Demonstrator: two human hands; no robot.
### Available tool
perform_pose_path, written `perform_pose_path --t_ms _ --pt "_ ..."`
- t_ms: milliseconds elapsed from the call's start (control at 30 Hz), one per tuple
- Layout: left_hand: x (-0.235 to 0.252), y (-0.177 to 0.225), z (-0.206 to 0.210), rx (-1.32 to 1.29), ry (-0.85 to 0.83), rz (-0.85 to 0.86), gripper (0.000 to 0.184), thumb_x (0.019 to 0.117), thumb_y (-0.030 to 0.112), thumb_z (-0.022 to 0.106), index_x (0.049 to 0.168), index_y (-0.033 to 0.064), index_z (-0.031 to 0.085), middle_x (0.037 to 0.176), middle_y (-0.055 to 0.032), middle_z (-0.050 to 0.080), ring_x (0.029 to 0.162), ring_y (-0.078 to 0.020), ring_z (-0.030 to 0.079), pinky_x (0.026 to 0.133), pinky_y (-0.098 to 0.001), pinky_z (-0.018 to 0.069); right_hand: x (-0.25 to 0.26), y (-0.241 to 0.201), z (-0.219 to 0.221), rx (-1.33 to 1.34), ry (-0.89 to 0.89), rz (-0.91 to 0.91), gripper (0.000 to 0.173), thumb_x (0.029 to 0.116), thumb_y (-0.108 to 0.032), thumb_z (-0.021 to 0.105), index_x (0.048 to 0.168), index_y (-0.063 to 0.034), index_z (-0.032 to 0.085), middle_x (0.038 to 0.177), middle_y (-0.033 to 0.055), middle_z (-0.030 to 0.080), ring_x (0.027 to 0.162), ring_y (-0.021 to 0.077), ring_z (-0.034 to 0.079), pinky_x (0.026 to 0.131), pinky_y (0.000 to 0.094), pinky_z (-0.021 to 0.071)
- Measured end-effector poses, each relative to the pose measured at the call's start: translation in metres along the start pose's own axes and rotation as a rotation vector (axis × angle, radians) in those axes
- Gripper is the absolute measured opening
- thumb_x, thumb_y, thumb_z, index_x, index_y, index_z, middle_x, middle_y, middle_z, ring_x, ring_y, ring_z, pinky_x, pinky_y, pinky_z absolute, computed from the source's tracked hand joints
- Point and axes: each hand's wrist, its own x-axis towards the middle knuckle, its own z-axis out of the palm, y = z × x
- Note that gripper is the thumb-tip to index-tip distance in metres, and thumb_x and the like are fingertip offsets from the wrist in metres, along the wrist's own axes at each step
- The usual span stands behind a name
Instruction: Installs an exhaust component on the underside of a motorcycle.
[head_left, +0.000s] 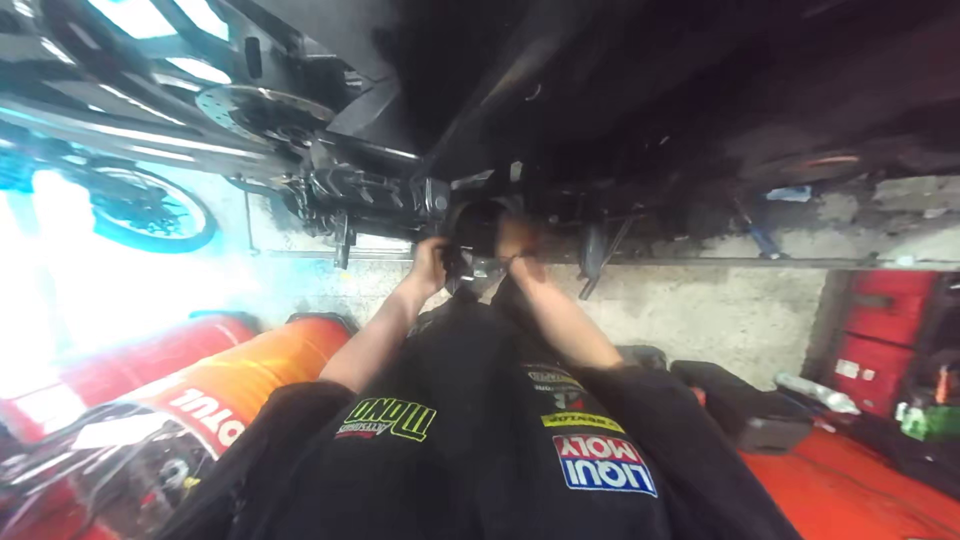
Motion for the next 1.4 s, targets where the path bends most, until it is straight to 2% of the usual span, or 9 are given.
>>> perform_pose_path --t_ms 67,167,367,433,667,1100,1167,1267,1400 --pt "0.004 0.008 0.002 -0.042 -0.055 -0.017 0.027 0.1003 0.019 0.05 0.122 0.005 0.058 0.109 -0.0115 0.069 0.098 -0.022 0.068 0.086 -0.0429 0.0579 0.004 -0.002 0.005 0.048 0.048 -0.028 0.035 0.0867 -0.027 0.075 0.116 -0.0078 0.073 0.121 0.0243 0.068 0.114 0.0454 0.064 0.094 0.068 0.05" --pt "-0.004 0.015 0.002 0.052 -0.141 0.083 0.03 0.1001 0.011 0.058 0.129 0.0021 0.057 0.117 -0.0138 0.069 0.107 -0.0237 0.068 0.094 -0.0448 0.0571 -0.03 0.01 -0.018 0.12 -0.015 -0.052 0.037 0.0989 -0.021 0.062 0.13 -0.0009 0.064 0.129 0.0276 0.064 0.121 0.0437 0.061 0.101 0.0605 0.0493" --pt "-0.003 -0.005 0.002 0.217 -0.242 0.237 0.068 0.0886 -0.003 0.071 0.148 0.0028 0.04 0.133 -0.0154 0.063 0.119 -0.0268 0.064 0.101 -0.0475 0.0558 -0.047 0.038 -0.02 0.363 0.248 0.045 0.044 0.0995 -0.046 0.057 0.106 -0.0061 0.073 0.1 0.0152 0.074 0.097 0.0298 0.071 0.09 0.0557 0.0559" --pt "0.001 -0.02 0.006 0.276 -0.276 0.269 0.071 0.0814 -0.012 0.072 0.145 0.0002 0.042 0.13 -0.0166 0.064 0.117 -0.0277 0.065 0.1 -0.0475 0.0565 -0.053 0.01 -0.017 0.287 0.296 -0.1 0.04 0.0982 -0.042 0.057 0.085 -0.0066 0.072 0.084 0.0129 0.071 0.083 0.0302 0.07 0.076 0.0575 0.056" --pt "-0.02 -0.024 0.023 0.291 -0.32 0.254 0.06 0.0815 -0.01 0.069 0.137 0.0011 0.049 0.119 -0.0142 0.067 0.105 -0.0239 0.068 0.09 -0.0443 0.0597 -0.05 0.001 -0.002 0.235 0.472 -0.209 0.039 0.0992 -0.037 0.056 0.077 -0.0085 0.07 0.081 0.011 0.07 0.08 0.0297 0.07 0.073 0.0544 0.0575" --pt "-0.036 -0.022 0.019 0.253 -0.307 0.227 0.059 0.0844 -0.007 0.068 0.139 0.0023 0.047 0.12 -0.0158 0.067 0.104 -0.0253 0.068 0.088 -0.0442 0.0598 -0.071 -0.011 -0.011 0.201 0.515 -0.122 0.043 0.0994 -0.039 0.053 0.07 -0.0111 0.066 0.072 0.0091 0.068 0.075 0.0297 0.07 0.07 0.0577 0.0552" --pt "-0.033 -0.017 0.019 0.232 -0.359 0.268 0.058 0.0849 -0.008 0.067 0.139 0.0008 0.048 0.126 -0.0174 0.065 0.11 -0.0274 0.067 0.093 -0.0463 0.0584 -0.064 -0.004 -0.009 0.216 0.534 -0.054 0.042 0.0995 -0.042 0.053 0.073 -0.0123 0.068 0.074 0.0088 0.069 0.077 0.03 0.07 0.081 0.0628 0.0512" --pt "-0.028 -0.023 0.016 0.232 -0.334 0.269 0.058 0.0823 -0.008 0.07 0.136 -0.0004 0.049 0.12 -0.0178 0.067 0.105 -0.0272 0.068 0.09 -0.0461 0.0594 -0.075 -0.013 -0.009 0.211 0.523 -0.138 0.043 0.1 -0.038 0.053 0.07 -0.0093 0.064 0.074 0.0101 0.067 0.076 0.0301 0.069 0.069 0.0553 0.0563" --pt "-0.031 -0.017 0.018 0.258 -0.351 0.269 0.062 0.0804 -0.01 0.071 0.138 0.0001 0.048 0.123 -0.0174 0.066 0.11 -0.027 0.067 0.094 -0.0465 0.0584 -0.069 -0.004 -0.01 0.163 0.44 0.03 0.046 0.1008 -0.045 0.048 0.077 -0.0117 0.07 0.076 0.0118 0.07 0.08 0.0335 0.07 0.085 0.0654 0.049"
